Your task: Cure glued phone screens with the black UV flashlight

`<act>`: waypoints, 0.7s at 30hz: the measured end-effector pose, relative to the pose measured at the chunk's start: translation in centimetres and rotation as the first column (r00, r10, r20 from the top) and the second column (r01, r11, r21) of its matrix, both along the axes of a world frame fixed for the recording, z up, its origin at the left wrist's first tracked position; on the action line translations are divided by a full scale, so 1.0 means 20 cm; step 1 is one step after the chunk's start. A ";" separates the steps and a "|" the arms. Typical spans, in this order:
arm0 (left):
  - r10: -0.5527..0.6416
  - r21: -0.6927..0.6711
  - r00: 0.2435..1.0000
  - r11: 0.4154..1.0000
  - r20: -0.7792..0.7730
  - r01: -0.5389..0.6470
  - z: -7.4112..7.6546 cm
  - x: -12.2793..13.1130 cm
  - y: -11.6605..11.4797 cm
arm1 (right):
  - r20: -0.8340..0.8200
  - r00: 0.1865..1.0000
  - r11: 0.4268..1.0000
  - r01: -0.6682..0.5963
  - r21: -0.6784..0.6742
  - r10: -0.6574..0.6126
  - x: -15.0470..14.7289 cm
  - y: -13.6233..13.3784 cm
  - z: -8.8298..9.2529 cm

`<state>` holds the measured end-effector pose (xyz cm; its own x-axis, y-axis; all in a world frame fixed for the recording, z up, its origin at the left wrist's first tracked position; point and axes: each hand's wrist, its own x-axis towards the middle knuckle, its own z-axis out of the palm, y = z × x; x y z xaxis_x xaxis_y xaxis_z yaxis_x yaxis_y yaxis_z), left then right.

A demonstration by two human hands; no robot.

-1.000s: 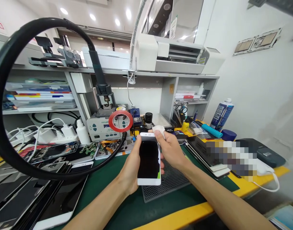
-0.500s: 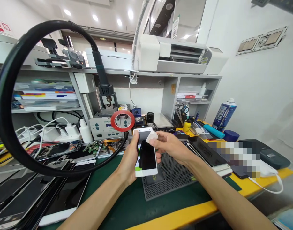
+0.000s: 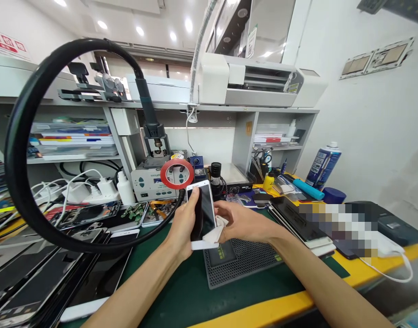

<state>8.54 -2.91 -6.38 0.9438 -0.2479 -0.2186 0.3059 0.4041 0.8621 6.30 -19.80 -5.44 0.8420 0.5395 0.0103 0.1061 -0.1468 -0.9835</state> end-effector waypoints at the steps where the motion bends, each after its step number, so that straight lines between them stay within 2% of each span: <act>1: 0.005 0.006 1.000 1.000 0.010 -0.005 -0.01 -0.01 -0.01 | 0.040 0.999 1.000 0.006 0.019 -0.007 0.00 0.00 0.00; 3: -0.026 0.015 0.999 1.000 0.038 0.026 -0.02 -0.02 -0.02 | 0.098 0.995 0.997 0.001 0.071 -0.008 0.00 0.00 0.01; 5: -0.112 0.043 0.993 0.993 0.038 0.111 -0.02 -0.04 -0.03 | 0.108 0.993 0.991 0.025 0.134 -0.039 0.00 0.00 0.03; 10: -0.266 0.103 0.964 0.958 -0.025 0.267 -0.02 -0.08 -0.04 | 0.073 0.977 0.962 0.183 0.201 -0.201 0.02 -0.04 0.06; 17: -0.327 0.167 0.944 0.930 -0.032 0.328 -0.02 -0.08 -0.04 | 0.019 0.959 0.922 0.266 0.280 -0.282 0.05 -0.05 0.04; 21: -0.267 0.157 0.960 0.948 -0.081 0.277 -0.02 -0.07 -0.04 | -0.016 0.967 0.926 0.247 0.286 -0.254 0.03 -0.02 0.03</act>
<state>7.15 -3.64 -6.70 0.8300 -0.4495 -0.3304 0.4355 0.1519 0.8873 6.89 -20.24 -4.81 0.9472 0.2830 0.1508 0.1231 0.1136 -0.9859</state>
